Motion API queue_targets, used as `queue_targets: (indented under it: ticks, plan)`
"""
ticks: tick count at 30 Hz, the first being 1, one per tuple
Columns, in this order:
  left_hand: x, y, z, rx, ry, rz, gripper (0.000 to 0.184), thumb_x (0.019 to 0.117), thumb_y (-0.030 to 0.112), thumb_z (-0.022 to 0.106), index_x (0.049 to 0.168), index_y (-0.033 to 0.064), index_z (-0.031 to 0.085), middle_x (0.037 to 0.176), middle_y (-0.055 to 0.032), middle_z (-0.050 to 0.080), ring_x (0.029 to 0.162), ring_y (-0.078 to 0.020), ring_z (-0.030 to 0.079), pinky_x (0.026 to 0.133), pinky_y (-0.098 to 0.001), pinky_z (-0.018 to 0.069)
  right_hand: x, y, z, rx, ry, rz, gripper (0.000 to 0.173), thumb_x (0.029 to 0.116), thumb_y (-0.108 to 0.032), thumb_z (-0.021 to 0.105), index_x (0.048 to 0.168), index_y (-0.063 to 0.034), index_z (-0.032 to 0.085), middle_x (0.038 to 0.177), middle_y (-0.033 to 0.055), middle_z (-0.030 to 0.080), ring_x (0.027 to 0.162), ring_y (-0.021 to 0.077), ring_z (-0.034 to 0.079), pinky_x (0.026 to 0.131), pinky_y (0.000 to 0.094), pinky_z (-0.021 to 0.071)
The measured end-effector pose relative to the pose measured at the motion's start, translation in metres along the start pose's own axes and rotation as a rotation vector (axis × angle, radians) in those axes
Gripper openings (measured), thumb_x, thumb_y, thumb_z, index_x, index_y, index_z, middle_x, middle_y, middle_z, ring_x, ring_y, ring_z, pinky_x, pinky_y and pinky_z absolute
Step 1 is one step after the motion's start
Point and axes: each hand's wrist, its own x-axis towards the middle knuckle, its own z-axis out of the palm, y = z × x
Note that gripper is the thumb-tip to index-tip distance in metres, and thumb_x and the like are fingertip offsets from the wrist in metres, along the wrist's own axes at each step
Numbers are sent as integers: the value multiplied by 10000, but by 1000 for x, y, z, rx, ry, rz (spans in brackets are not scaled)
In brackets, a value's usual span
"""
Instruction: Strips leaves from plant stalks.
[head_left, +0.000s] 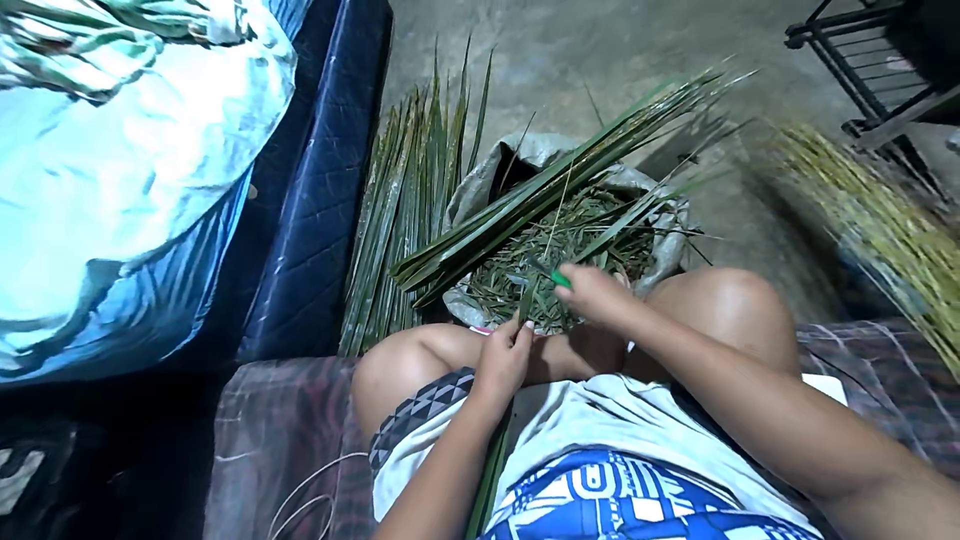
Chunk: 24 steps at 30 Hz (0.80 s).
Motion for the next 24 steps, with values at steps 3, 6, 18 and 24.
queue_targets:
  ticks: [3,6,18,24]
  plan:
    - [0,-1,-2,10,0,17,339,1084,191,457,1171,-33,696,990,-127,699,860,-153,655,836,-356,533,-19,-11,24,54,-209,-117,293,1082,-240,479,1172,3,615,1005,206,648,931,343,650,826,543,510]
    - [-3,-2,-1,41,-1,27,379,1089,188,447,1317,-42,644,1107,-186,707,977,-219,680,931,-402,527,-18,-14,28,-58,-179,-82,326,1089,-266,475,1224,3,601,1101,237,665,1056,398,662,895,593,509]
    - [-2,-2,-3,-92,-3,57,415,1101,186,412,1463,33,546,821,-31,647,612,-53,507,600,-244,447,-4,2,6,-11,-19,-67,330,1074,-273,492,1234,-11,610,1082,242,670,1031,414,663,879,618,500]
    - [-3,-5,-7,-366,-36,48,356,1090,138,401,1312,-38,617,709,30,587,479,-11,430,446,-189,372,-16,-9,22,-129,-54,-155,330,1076,-266,494,1231,6,599,1097,255,680,1069,437,670,892,623,507]
